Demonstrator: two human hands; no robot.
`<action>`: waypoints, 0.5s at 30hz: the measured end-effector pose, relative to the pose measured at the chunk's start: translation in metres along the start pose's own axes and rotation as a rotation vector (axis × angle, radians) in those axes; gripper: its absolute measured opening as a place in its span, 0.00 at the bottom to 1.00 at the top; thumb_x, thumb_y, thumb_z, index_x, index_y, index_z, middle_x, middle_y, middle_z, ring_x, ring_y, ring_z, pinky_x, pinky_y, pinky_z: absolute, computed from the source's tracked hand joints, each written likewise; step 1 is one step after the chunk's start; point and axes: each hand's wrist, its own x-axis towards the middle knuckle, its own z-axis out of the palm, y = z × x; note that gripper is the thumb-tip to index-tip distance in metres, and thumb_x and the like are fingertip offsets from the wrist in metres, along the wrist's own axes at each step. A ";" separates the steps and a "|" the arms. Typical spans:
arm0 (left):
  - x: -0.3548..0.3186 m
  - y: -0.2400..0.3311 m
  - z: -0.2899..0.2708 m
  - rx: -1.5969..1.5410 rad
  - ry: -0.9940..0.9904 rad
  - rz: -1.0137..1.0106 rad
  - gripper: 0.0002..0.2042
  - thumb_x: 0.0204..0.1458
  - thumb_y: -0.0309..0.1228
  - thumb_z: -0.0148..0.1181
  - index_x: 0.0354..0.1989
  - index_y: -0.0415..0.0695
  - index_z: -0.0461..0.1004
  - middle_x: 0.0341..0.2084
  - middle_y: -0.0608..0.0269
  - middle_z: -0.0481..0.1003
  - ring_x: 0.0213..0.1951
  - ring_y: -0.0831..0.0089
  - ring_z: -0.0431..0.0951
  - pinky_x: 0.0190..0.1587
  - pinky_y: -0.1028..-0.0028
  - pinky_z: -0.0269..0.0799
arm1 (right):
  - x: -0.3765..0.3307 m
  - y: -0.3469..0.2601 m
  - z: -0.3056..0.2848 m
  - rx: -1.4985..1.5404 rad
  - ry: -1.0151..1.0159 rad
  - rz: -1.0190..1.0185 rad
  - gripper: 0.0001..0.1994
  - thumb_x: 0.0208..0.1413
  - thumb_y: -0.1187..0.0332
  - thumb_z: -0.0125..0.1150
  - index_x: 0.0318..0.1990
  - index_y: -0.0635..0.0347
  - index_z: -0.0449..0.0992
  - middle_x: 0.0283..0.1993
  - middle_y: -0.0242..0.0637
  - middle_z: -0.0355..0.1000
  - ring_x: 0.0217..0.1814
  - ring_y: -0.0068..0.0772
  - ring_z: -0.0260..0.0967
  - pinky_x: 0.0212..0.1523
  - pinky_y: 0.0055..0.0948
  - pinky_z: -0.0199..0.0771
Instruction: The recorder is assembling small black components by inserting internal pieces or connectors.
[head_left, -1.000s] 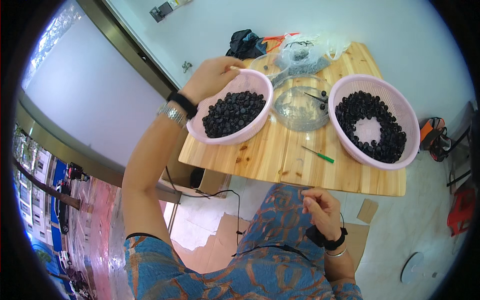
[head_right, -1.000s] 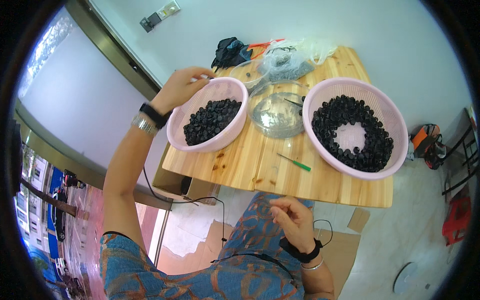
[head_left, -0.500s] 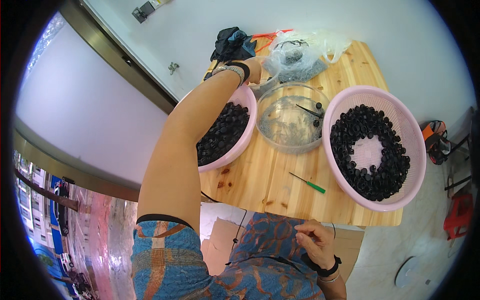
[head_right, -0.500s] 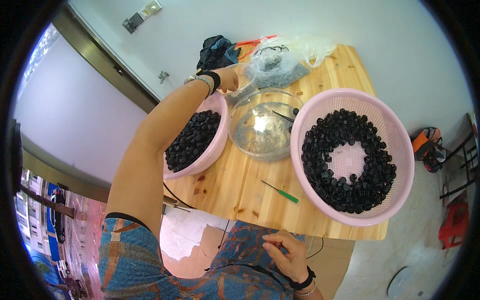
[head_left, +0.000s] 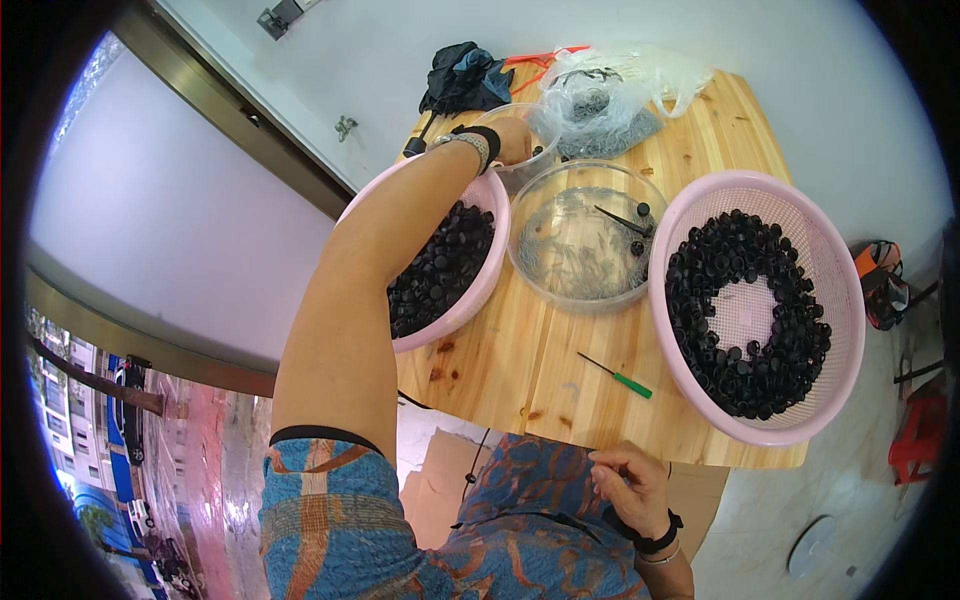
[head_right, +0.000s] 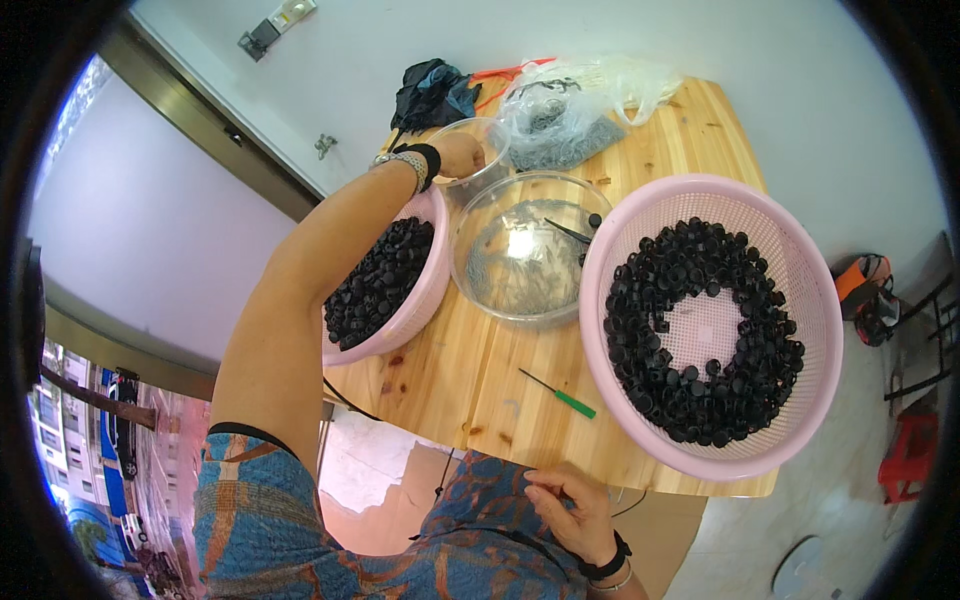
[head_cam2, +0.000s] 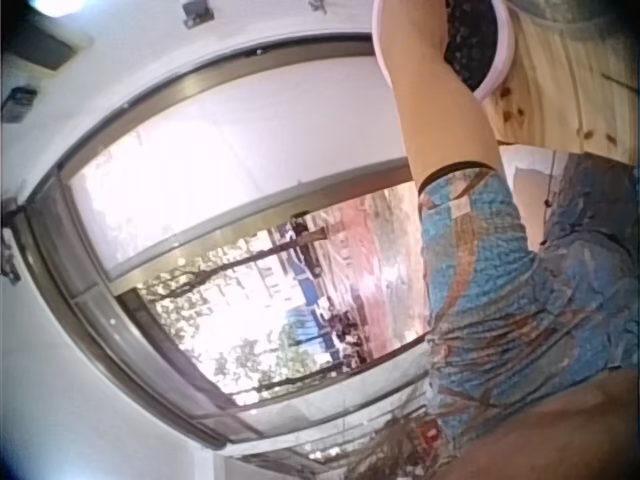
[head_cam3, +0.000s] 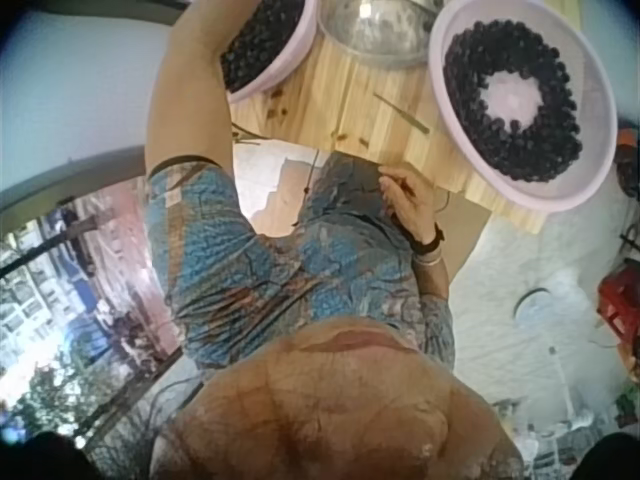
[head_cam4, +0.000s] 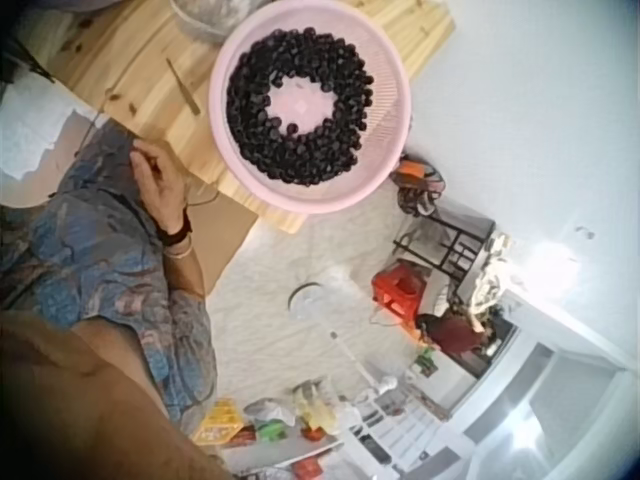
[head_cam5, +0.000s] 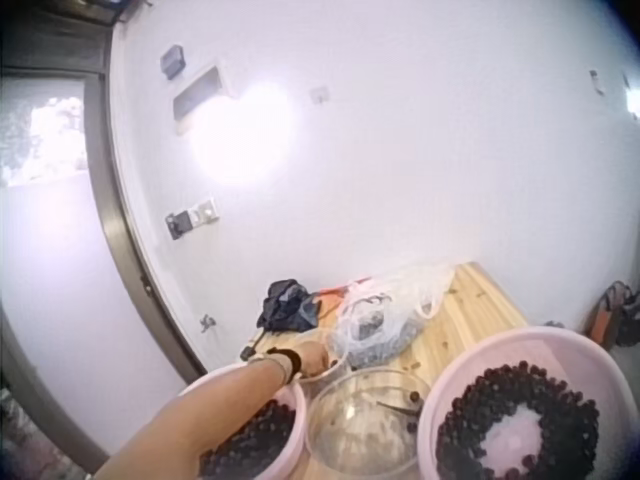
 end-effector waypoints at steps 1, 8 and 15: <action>-0.002 0.000 0.000 0.022 0.058 -0.018 0.11 0.38 0.27 0.57 0.33 0.47 0.78 0.28 0.59 0.77 0.31 0.68 0.76 0.36 0.70 0.71 | -0.001 -0.001 0.001 0.001 0.000 0.003 0.06 0.49 0.77 0.59 0.36 0.66 0.74 0.26 0.33 0.67 0.22 0.18 0.63 0.21 0.16 0.60; -0.019 -0.001 -0.008 -0.296 0.362 0.084 0.11 0.39 0.30 0.63 0.33 0.41 0.77 0.24 0.62 0.76 0.24 0.74 0.74 0.28 0.74 0.70 | -0.008 -0.013 0.006 -0.044 0.016 0.009 0.06 0.49 0.76 0.58 0.35 0.66 0.73 0.27 0.33 0.68 0.23 0.18 0.63 0.22 0.18 0.62; -0.120 0.035 -0.043 -1.128 0.525 0.161 0.12 0.51 0.31 0.56 0.40 0.38 0.73 0.30 0.65 0.74 0.31 0.81 0.72 0.33 0.81 0.69 | 0.005 -0.081 0.007 -0.608 -0.013 -0.491 0.07 0.45 0.76 0.60 0.33 0.64 0.72 0.23 0.39 0.65 0.22 0.33 0.63 0.23 0.25 0.61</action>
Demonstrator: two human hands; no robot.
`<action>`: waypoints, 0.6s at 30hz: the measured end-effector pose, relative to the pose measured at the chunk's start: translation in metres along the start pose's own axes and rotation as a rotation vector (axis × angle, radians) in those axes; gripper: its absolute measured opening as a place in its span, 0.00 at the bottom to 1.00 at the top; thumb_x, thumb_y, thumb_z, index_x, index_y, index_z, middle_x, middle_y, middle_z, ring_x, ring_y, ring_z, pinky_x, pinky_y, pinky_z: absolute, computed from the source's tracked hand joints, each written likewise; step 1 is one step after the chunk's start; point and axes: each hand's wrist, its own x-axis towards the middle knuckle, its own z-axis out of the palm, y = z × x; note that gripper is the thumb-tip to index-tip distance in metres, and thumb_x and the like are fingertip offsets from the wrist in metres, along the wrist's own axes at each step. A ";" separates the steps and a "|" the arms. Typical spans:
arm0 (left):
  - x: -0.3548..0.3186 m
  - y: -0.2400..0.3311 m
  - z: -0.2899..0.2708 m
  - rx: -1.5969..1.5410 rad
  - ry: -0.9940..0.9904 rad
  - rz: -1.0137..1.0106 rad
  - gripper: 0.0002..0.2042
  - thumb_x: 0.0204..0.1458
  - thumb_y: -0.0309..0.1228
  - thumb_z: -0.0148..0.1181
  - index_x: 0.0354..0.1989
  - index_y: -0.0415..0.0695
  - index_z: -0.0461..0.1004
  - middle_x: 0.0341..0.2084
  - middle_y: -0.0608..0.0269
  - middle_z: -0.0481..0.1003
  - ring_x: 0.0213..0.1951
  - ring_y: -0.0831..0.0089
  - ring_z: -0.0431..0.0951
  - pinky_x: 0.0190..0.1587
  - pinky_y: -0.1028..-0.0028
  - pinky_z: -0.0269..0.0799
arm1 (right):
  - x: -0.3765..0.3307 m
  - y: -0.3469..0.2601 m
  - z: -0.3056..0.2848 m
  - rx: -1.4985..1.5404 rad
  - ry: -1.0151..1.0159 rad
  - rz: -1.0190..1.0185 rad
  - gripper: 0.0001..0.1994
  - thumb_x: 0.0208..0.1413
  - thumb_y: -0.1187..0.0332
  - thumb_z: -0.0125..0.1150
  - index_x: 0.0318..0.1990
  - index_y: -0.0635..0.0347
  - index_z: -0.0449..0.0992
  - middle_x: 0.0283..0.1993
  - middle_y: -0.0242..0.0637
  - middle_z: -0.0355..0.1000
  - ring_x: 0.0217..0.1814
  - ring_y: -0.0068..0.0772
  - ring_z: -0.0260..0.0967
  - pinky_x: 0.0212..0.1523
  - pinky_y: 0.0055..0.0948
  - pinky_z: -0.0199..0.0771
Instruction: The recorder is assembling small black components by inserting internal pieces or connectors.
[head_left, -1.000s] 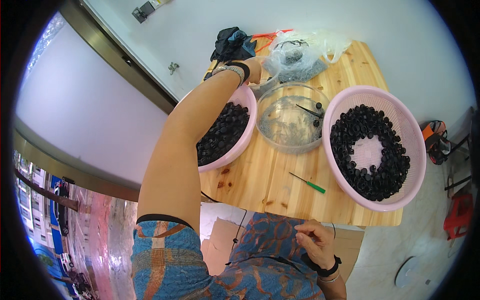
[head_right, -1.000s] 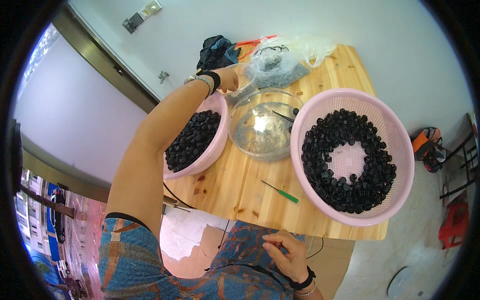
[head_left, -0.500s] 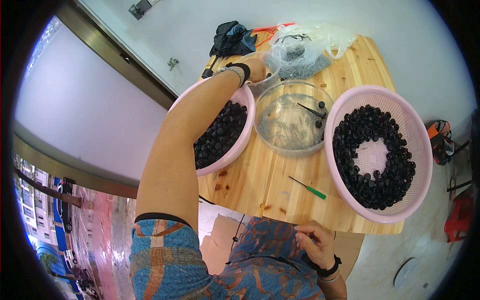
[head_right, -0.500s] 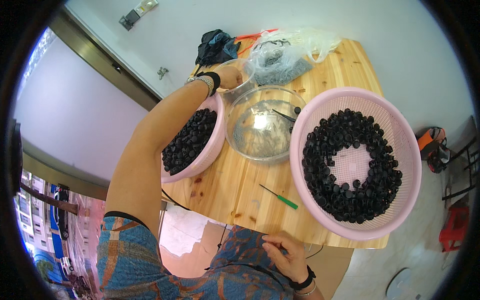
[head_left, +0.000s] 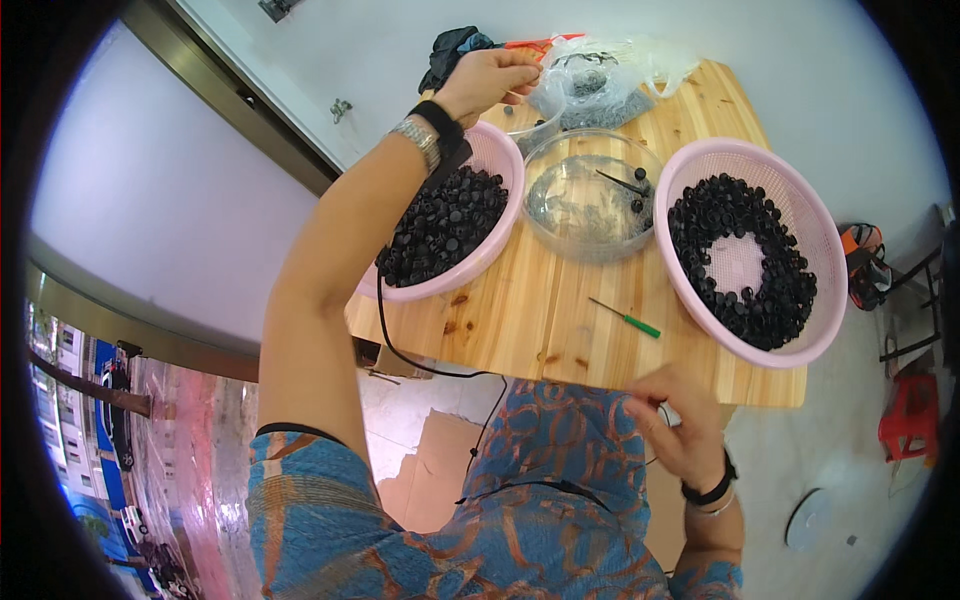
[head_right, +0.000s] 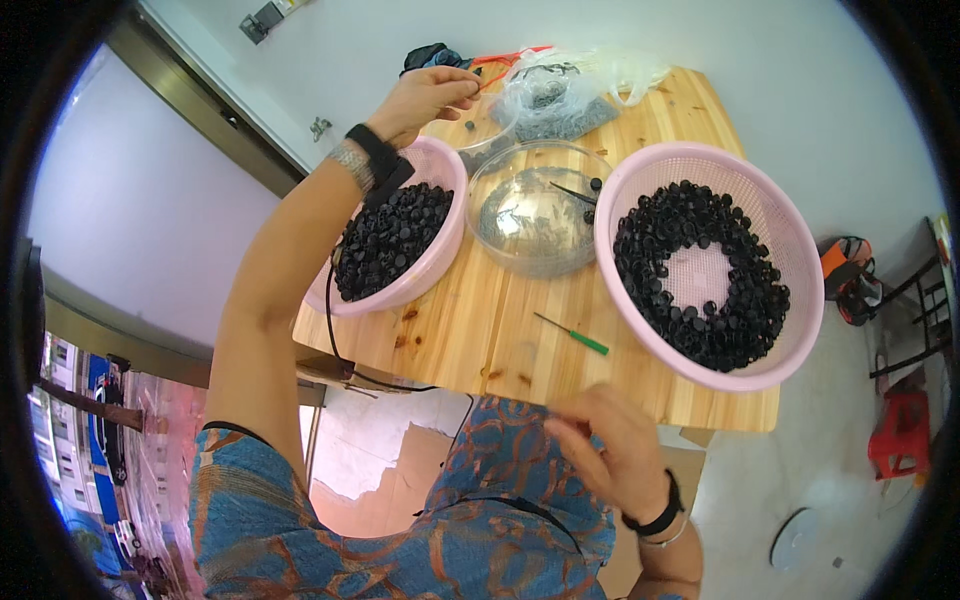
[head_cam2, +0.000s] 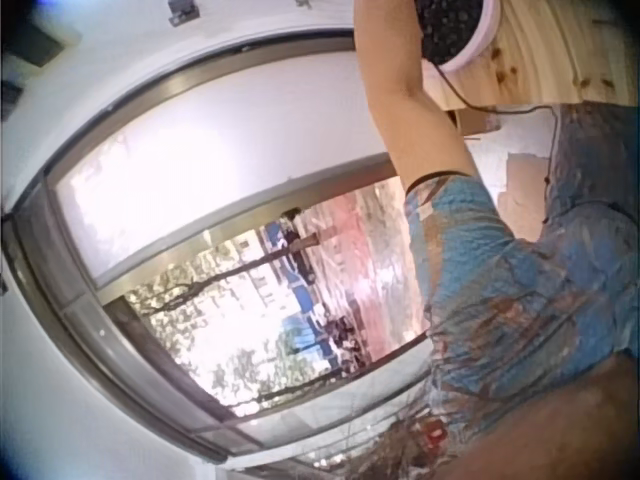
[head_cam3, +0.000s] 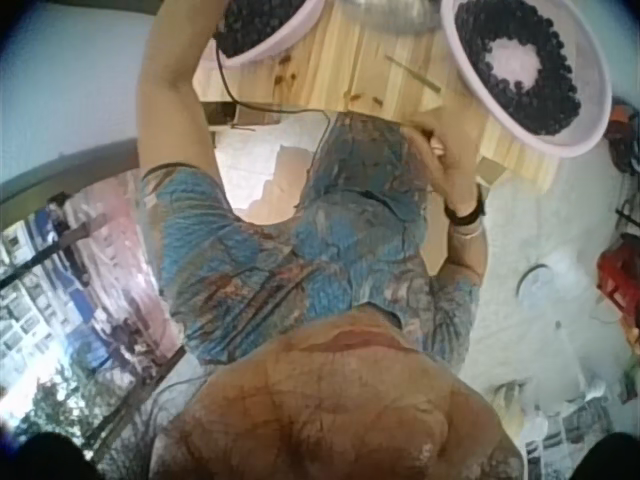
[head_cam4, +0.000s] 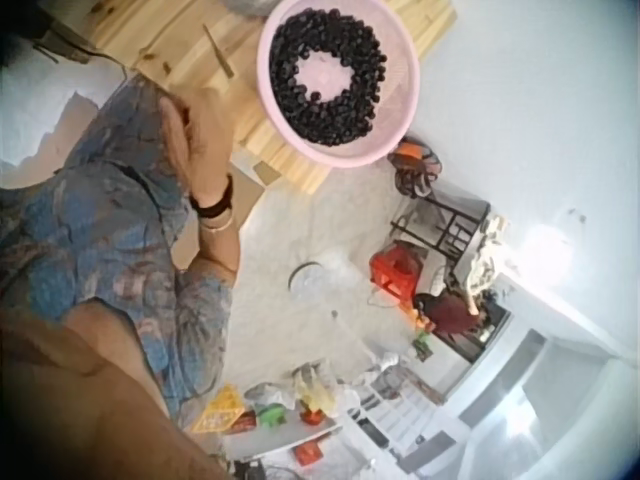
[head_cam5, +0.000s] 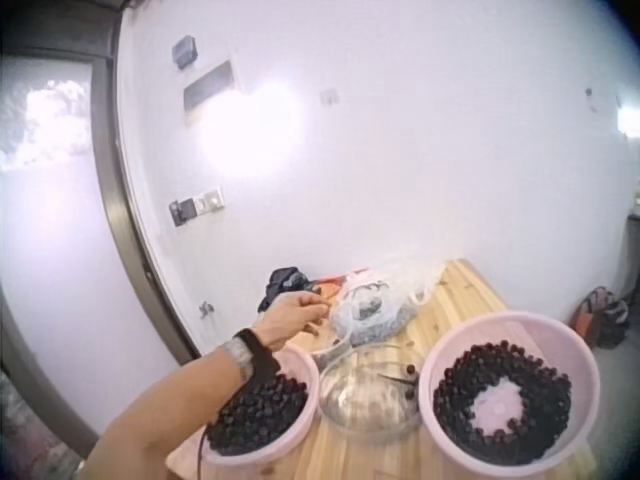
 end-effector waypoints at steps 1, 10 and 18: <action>-0.024 0.014 -0.003 -0.108 0.024 -0.020 0.12 0.52 0.31 0.55 0.42 0.38 0.71 0.31 0.64 0.74 0.32 0.81 0.72 0.34 0.82 0.69 | 0.012 -0.009 -0.003 -0.085 -0.005 -0.068 0.07 0.45 0.77 0.59 0.33 0.64 0.72 0.23 0.39 0.64 0.22 0.35 0.63 0.23 0.27 0.61; -0.249 0.057 0.045 -0.788 -0.194 -0.231 0.10 0.49 0.24 0.54 0.40 0.40 0.68 0.34 0.61 0.72 0.27 0.82 0.71 0.28 0.85 0.68 | 0.166 -0.024 -0.009 -0.814 -0.163 -0.216 0.03 0.44 0.72 0.53 0.26 0.61 0.72 0.28 0.46 0.71 0.32 0.48 0.68 0.31 0.41 0.68; -0.325 -0.014 0.099 -1.398 -0.220 -0.468 0.09 0.52 0.23 0.51 0.41 0.41 0.68 0.35 0.60 0.72 0.31 0.79 0.70 0.33 0.81 0.67 | 0.241 0.020 0.035 -1.204 -0.789 0.226 0.12 0.35 0.61 0.64 0.21 0.62 0.75 0.21 0.39 0.73 0.24 0.36 0.72 0.26 0.34 0.70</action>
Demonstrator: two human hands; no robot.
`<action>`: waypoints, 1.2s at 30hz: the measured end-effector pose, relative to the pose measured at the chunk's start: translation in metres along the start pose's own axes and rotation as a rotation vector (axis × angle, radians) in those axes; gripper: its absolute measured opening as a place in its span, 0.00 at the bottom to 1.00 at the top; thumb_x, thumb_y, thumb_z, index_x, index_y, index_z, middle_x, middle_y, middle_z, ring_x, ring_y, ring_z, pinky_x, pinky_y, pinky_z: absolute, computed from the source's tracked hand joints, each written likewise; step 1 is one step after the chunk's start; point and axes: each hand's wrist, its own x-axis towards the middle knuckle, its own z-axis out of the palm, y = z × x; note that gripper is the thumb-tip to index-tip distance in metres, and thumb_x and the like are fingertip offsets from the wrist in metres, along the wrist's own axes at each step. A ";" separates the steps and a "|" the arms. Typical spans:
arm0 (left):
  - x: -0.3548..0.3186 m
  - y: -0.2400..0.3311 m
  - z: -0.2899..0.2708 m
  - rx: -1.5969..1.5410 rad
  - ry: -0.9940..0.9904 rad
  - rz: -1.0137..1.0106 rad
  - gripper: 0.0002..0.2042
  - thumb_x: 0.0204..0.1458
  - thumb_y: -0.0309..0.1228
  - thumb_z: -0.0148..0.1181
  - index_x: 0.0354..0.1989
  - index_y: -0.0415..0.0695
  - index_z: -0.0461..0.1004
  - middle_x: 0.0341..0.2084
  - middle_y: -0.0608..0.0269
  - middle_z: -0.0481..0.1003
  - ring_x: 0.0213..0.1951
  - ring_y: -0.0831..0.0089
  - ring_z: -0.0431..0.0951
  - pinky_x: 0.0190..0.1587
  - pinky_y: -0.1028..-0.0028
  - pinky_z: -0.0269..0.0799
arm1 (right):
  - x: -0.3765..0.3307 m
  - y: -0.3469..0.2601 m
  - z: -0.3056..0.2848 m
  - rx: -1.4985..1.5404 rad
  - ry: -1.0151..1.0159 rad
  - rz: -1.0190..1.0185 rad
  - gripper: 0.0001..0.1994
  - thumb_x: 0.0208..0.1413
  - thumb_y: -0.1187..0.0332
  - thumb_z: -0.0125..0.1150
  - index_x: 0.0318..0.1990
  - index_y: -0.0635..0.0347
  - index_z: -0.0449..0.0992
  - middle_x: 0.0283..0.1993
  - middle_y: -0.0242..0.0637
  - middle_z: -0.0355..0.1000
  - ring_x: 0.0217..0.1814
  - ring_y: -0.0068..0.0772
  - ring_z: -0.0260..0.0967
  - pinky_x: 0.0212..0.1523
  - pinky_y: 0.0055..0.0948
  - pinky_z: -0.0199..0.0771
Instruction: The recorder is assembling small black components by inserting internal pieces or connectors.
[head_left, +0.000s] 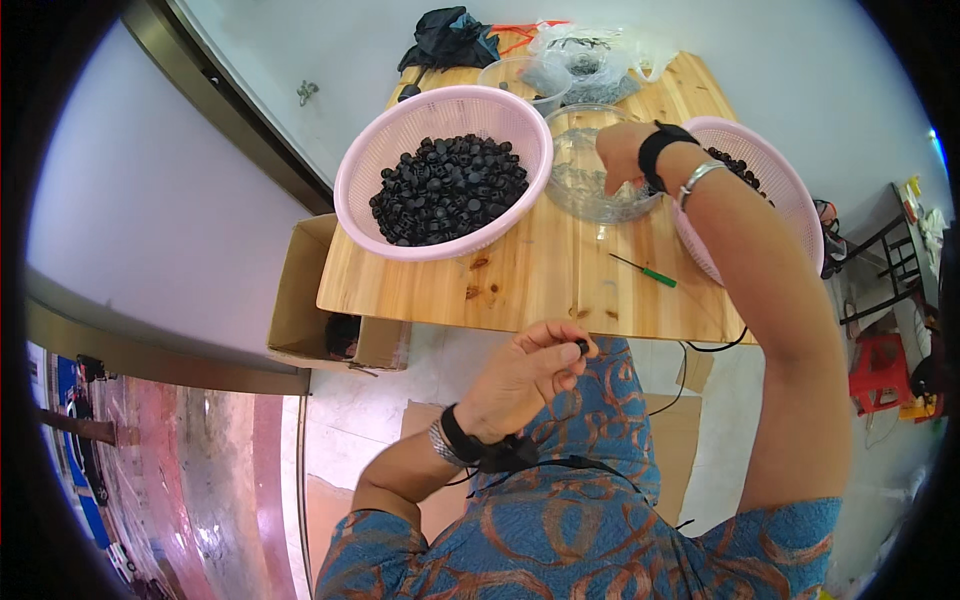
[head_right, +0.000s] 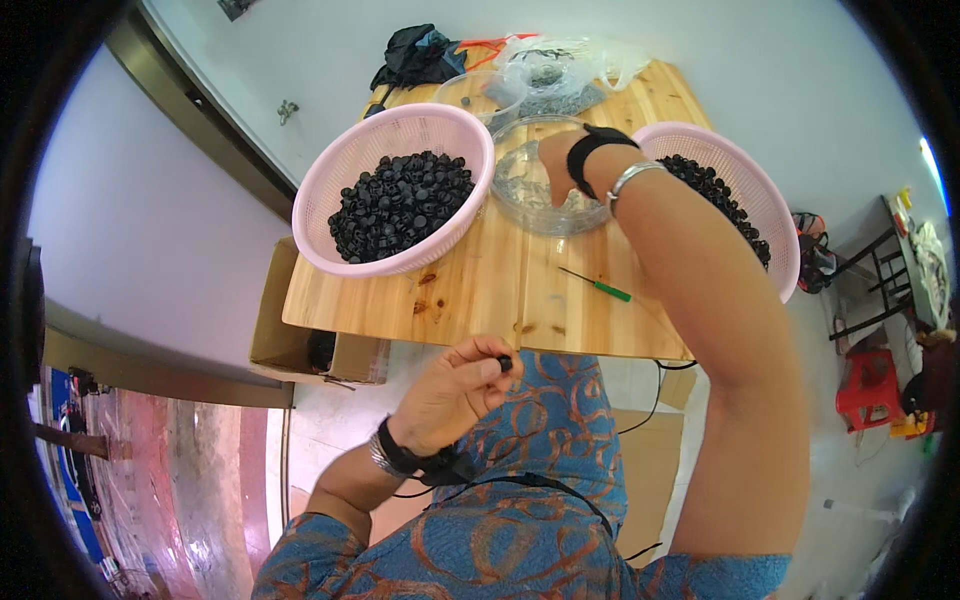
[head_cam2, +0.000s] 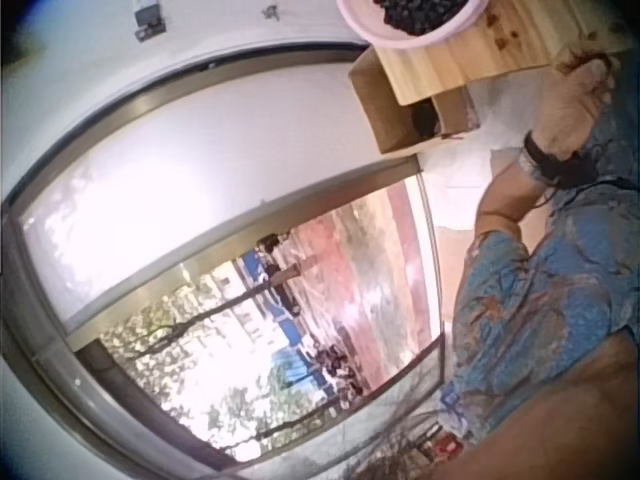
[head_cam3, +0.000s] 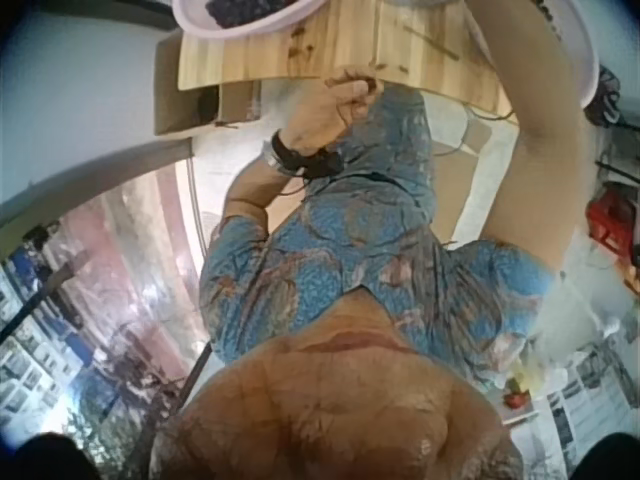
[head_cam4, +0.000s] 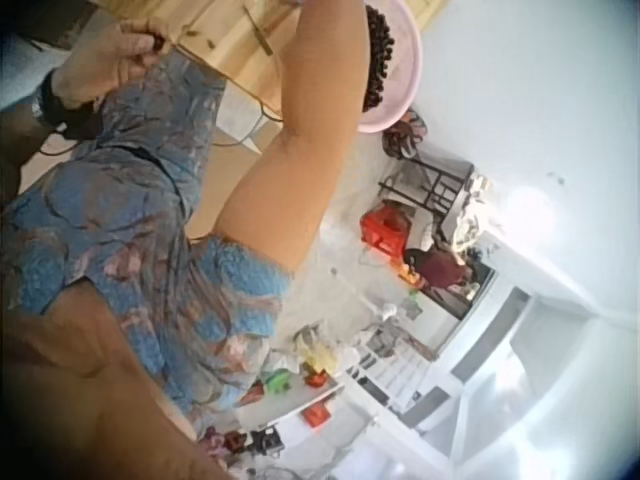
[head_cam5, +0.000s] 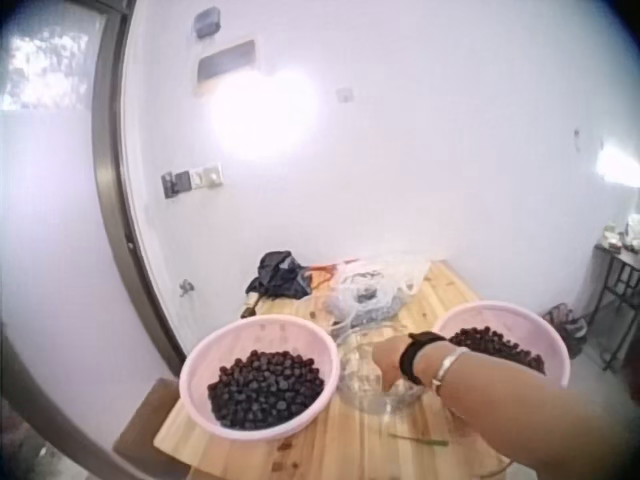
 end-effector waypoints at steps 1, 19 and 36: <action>-0.001 -0.007 -0.005 -0.029 0.002 -0.004 0.09 0.52 0.24 0.51 0.42 0.41 0.68 0.35 0.60 0.72 0.32 0.79 0.70 0.33 0.81 0.67 | 0.004 -0.005 0.002 0.039 -0.106 0.017 0.14 0.34 0.60 0.65 0.20 0.64 0.75 0.21 0.39 0.74 0.23 0.34 0.72 0.25 0.33 0.70; -0.010 -0.014 -0.039 -0.107 0.093 0.029 0.11 0.55 0.27 0.49 0.46 0.40 0.67 0.37 0.60 0.72 0.33 0.80 0.71 0.34 0.82 0.69 | 0.023 0.002 0.015 0.220 -0.025 0.079 0.11 0.48 0.66 0.53 0.29 0.65 0.76 0.21 0.38 0.70 0.18 0.30 0.68 0.21 0.28 0.69; 0.011 -0.018 -0.007 -0.213 0.114 0.274 0.10 0.56 0.26 0.48 0.46 0.41 0.67 0.40 0.61 0.70 0.36 0.79 0.70 0.37 0.83 0.69 | -0.140 -0.077 0.083 1.499 0.319 -0.176 0.12 0.57 0.68 0.51 0.45 0.64 0.73 0.31 0.26 0.66 0.28 0.13 0.61 0.29 0.14 0.66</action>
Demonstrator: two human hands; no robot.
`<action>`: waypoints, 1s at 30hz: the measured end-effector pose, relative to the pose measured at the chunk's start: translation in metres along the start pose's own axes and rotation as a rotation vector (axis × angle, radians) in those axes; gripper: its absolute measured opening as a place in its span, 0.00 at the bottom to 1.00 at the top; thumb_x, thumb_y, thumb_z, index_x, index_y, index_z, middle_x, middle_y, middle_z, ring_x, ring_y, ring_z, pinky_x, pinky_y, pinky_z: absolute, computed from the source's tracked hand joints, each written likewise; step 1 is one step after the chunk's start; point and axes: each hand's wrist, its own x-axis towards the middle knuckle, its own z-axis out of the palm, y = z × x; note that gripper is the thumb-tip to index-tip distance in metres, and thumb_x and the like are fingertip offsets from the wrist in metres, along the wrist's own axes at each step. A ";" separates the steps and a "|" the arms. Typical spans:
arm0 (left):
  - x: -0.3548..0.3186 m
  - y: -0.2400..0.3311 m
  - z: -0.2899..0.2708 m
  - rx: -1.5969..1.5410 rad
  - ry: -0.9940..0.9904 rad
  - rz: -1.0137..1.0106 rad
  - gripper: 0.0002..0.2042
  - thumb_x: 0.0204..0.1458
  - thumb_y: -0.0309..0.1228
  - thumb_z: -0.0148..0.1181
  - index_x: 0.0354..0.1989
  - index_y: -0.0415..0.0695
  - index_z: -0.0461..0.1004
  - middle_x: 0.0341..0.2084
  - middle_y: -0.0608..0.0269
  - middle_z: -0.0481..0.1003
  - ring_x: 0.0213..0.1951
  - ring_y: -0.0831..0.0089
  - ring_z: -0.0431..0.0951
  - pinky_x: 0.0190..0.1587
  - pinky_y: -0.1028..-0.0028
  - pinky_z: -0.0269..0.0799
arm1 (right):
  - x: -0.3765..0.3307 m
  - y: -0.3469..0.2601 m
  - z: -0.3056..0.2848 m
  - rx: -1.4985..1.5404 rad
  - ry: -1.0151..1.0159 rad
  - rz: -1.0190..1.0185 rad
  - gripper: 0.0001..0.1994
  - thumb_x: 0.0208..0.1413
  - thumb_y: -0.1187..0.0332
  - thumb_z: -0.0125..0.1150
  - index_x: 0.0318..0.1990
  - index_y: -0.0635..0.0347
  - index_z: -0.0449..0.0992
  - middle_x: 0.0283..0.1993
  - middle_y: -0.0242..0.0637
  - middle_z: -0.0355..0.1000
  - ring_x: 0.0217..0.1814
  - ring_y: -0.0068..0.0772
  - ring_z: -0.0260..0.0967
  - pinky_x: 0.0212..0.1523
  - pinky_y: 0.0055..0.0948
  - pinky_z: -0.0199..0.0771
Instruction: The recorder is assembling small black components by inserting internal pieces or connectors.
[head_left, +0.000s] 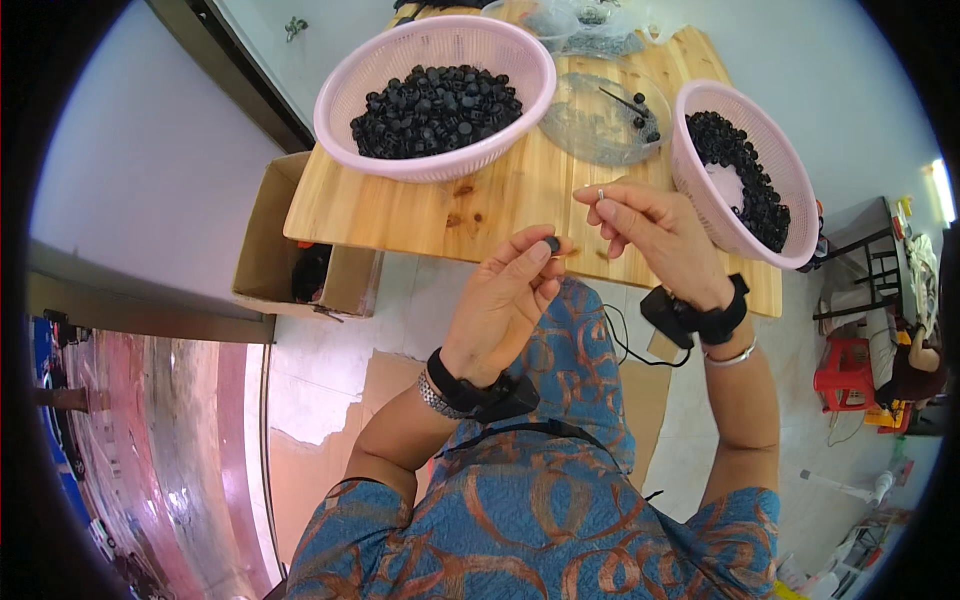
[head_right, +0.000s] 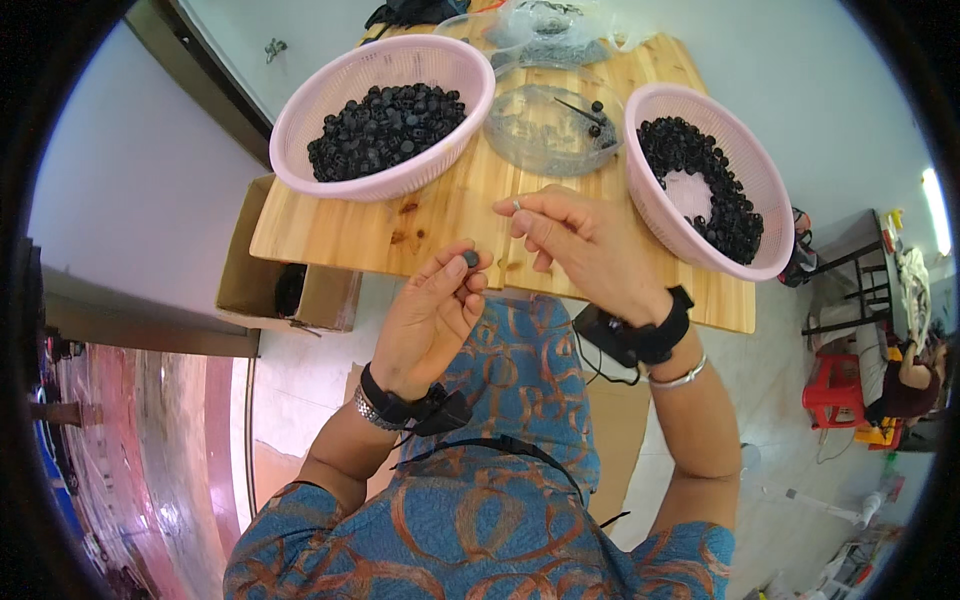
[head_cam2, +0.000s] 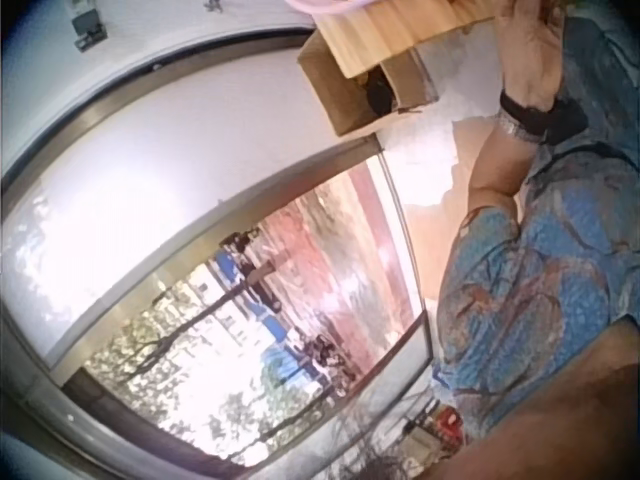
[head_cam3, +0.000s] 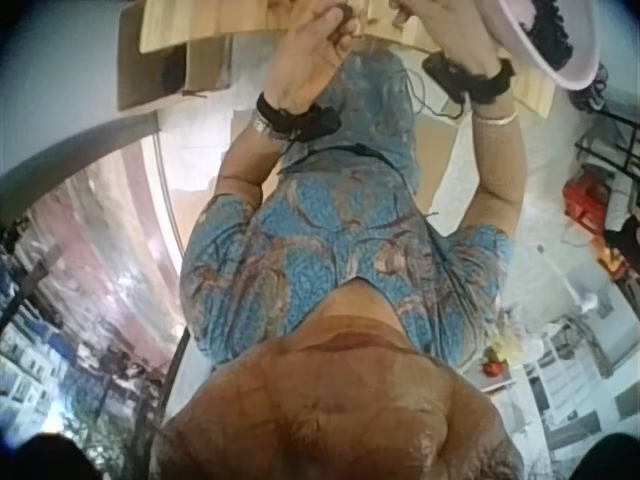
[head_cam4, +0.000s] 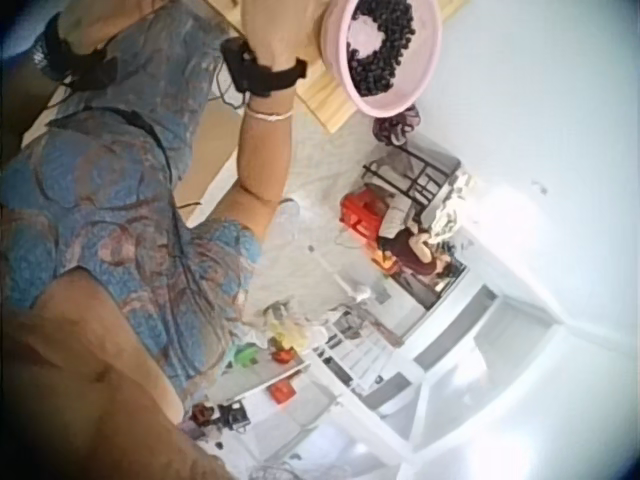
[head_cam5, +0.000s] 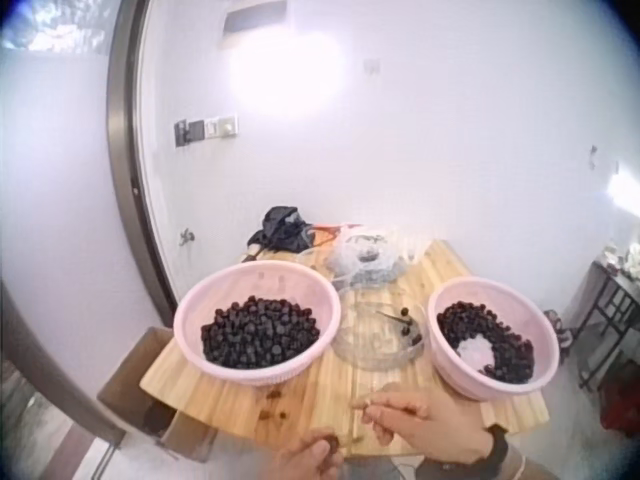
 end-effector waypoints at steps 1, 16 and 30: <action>0.000 -0.003 0.000 -0.004 -0.006 0.002 0.09 0.55 0.26 0.49 0.45 0.41 0.67 0.40 0.62 0.71 0.36 0.80 0.71 0.37 0.83 0.69 | -0.006 0.005 0.004 0.003 0.003 -0.068 0.12 0.57 0.67 0.51 0.44 0.64 0.73 0.32 0.27 0.65 0.29 0.13 0.61 0.29 0.13 0.65; -0.014 -0.050 -0.002 0.822 -0.046 0.453 0.07 0.49 0.18 0.54 0.37 0.39 0.71 0.31 0.67 0.73 0.32 0.84 0.70 0.32 0.85 0.67 | -0.070 0.045 0.042 -0.781 0.356 -0.490 0.12 0.42 0.80 0.56 0.37 0.63 0.71 0.35 0.39 0.67 0.35 0.41 0.67 0.31 0.31 0.70; -0.022 -0.056 0.007 0.327 -0.127 0.108 0.07 0.51 0.21 0.54 0.39 0.39 0.69 0.34 0.63 0.73 0.34 0.80 0.73 0.36 0.83 0.70 | -0.094 0.054 0.032 0.301 0.356 -0.335 0.05 0.52 0.80 0.52 0.36 0.67 0.72 0.38 0.39 0.70 0.36 0.24 0.70 0.31 0.20 0.71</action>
